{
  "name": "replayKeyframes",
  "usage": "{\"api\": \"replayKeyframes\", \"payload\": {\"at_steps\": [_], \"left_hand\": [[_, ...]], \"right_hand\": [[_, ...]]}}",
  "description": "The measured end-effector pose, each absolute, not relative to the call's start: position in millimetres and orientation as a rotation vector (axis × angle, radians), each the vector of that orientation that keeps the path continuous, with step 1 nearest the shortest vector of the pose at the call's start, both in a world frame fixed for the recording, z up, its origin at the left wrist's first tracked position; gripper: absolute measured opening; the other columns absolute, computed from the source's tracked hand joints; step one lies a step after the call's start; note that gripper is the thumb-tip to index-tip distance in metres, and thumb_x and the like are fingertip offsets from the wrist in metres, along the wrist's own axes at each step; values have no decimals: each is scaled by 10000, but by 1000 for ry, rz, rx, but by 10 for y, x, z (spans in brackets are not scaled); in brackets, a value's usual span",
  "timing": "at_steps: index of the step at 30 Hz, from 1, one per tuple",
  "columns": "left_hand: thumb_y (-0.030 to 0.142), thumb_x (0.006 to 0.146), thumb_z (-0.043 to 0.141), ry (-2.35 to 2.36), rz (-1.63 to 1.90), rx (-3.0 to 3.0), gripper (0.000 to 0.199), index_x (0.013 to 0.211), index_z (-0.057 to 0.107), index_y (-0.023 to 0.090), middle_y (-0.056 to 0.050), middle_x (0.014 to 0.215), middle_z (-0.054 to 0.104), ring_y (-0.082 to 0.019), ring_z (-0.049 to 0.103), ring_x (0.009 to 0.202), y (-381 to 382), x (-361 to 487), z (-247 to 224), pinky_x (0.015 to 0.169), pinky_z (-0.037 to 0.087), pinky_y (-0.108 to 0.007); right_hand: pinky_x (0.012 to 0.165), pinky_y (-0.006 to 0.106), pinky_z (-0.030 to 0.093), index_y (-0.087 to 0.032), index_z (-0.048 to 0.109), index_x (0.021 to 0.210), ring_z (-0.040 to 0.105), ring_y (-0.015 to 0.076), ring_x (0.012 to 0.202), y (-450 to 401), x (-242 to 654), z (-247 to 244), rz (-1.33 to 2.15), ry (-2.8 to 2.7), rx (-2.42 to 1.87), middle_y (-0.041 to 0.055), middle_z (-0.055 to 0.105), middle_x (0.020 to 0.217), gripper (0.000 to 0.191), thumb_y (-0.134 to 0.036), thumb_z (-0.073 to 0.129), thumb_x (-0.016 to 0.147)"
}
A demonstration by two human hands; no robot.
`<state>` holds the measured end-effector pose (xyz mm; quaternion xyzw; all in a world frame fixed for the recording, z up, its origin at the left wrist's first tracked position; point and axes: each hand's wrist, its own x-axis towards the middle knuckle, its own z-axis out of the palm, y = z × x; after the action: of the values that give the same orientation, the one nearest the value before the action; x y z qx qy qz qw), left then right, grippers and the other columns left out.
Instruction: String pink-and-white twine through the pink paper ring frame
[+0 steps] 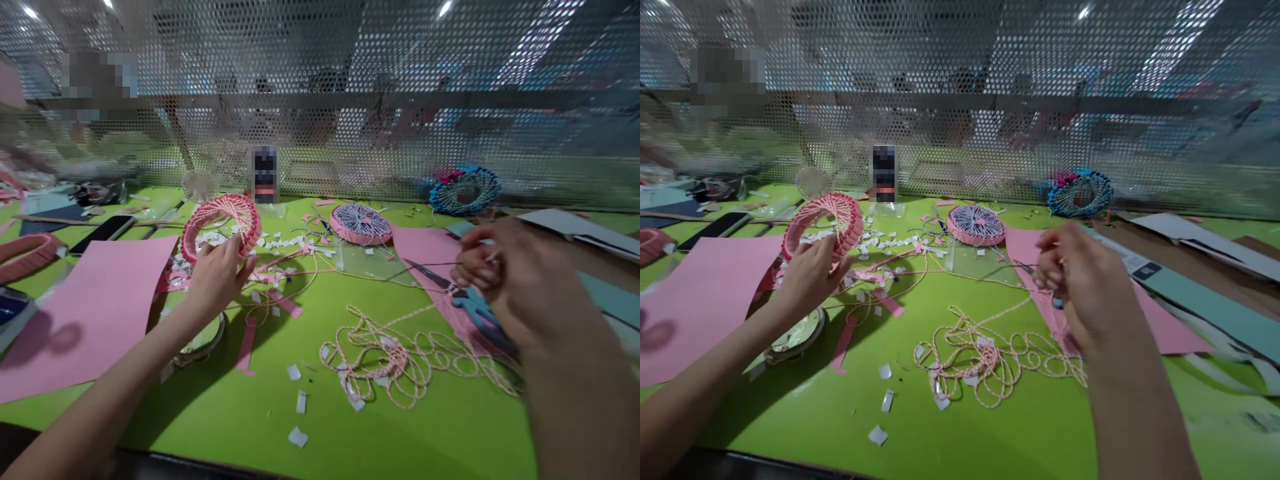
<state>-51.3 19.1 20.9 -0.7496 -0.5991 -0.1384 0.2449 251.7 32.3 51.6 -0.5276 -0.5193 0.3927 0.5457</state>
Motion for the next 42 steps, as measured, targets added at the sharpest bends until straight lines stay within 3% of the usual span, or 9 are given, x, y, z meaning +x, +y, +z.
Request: {"api": "replayKeyframes", "payload": {"at_steps": [4, 8, 12, 19, 24, 27, 33, 38, 42], "left_hand": [[215, 854, 258, -1528, -441, -2118, 274, 1017, 421, 67, -110, 800, 595, -199, 528, 659, 150, -435, 183, 638, 323, -311], [185, 844, 302, -1335, -484, -2141, 223, 1006, 415, 81, -92, 749, 596, -183, 515, 620, 53, -301, 173, 622, 325, -300], [187, 837, 350, -1188, -589, -2192, 187, 978, 412, 81, -67, 688, 582, -169, 506, 595, -63, -144, 238, 593, 338, -281], [225, 844, 323, -1437, -608, -2104, 216, 986, 428, 101, -63, 701, 589, -171, 524, 599, -21, -290, 512, 567, 353, -268], [261, 840, 306, -1814, -272, -1984, 297, 1039, 447, 91, -115, 786, 604, -239, 561, 677, 21, -612, 480, 560, 371, -307], [223, 840, 299, -1823, -143, -2180, 283, 1039, 446, 85, -112, 783, 604, -223, 560, 653, -93, -520, 280, 552, 397, -309], [151, 662, 561, -1536, 219, -2637, 334, 975, 475, 72, -136, 869, 585, -233, 554, 752, -258, -157, 138, 653, 448, -326], [321, 780, 453, -1317, -439, -2598, 318, 1002, 433, 94, -136, 933, 563, -244, 519, 892, -370, 10, 362, 745, 438, -385], [193, 824, 363, -1227, -695, -2820, 246, 1054, 416, 125, -84, 870, 600, -153, 560, 783, -457, 57, 419, 697, 461, -274]], "right_hand": [[501, 363, 387, -204, 593, 668, 520, 169, 528, 395, 2490, 206, 512, -1916, -1623, 48, 601, 620, 128, -313, 532, 694], [746, 527, 362, -148, 628, 780, 506, 320, 915, 324, 2167, 37, 114, -2182, -1487, 148, 595, 945, 164, -246, 530, 693], [831, 457, 370, -162, 518, 1075, 465, 264, 1032, 82, 1684, 176, 855, -2245, -1194, 120, 521, 1134, 367, -303, 503, 737], [627, 254, 433, -188, 542, 680, 539, 90, 613, 39, 1505, 320, 1678, -1733, -806, -10, 574, 641, 208, -336, 449, 793], [365, 192, 219, -181, 549, 652, 238, 35, 356, 289, 2151, 359, 1376, -1199, -929, -85, 291, 412, 176, -324, 512, 748], [370, 209, 159, -183, 538, 646, 166, 41, 359, 316, 2389, 415, 1138, -1107, -946, -89, 220, 404, 143, -270, 493, 751], [390, 227, 223, -203, 579, 754, 343, 80, 432, -60, 2059, 472, 1211, -2007, -1282, -26, 439, 518, 199, -329, 428, 785], [472, 226, 279, -170, 521, 670, 413, 86, 519, -290, 1717, 468, 1134, -2219, -1119, -11, 515, 588, 219, -229, 364, 812], [521, 218, 319, -173, 523, 729, 452, 90, 587, -256, 1779, 471, 1295, -2179, -974, -1, 546, 672, 186, -238, 371, 814]]}}
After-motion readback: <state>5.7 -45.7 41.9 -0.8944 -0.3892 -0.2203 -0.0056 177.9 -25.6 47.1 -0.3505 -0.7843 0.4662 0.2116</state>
